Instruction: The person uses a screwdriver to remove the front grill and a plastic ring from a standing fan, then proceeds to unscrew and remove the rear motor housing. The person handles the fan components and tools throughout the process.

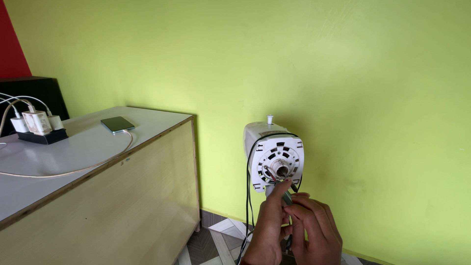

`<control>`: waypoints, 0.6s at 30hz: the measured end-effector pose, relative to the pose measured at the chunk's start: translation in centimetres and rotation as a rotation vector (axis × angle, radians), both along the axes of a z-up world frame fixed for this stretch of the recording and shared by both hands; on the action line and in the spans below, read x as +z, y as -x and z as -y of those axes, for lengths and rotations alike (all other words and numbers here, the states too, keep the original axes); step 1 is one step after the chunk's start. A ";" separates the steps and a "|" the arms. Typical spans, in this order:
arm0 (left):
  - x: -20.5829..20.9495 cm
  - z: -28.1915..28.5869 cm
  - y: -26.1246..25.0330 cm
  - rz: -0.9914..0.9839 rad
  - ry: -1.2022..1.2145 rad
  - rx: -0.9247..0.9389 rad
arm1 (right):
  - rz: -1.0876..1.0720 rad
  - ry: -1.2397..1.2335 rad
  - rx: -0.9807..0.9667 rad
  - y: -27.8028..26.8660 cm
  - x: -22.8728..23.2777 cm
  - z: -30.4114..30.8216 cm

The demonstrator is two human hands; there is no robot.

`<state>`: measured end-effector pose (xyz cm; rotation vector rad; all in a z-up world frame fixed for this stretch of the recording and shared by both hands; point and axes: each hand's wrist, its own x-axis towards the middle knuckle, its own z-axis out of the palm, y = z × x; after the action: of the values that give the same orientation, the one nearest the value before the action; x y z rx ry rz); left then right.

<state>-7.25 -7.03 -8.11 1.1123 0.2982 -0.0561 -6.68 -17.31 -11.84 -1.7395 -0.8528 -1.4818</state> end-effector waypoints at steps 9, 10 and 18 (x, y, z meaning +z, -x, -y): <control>1.3 0.1 0.5 -0.027 0.120 -0.049 | -0.172 -0.050 0.008 0.2 0.4 -0.1; 1.5 0.0 0.7 -0.041 0.050 -0.013 | -0.150 -0.023 -0.008 0.1 0.4 0.1; 0.6 0.2 -0.4 0.074 0.105 0.030 | -0.336 -0.176 0.149 -0.1 -0.2 -0.1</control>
<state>-6.85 -7.19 -7.53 1.0033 0.2434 -0.0042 -6.60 -17.24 -12.03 -1.6904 -0.6399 -1.0926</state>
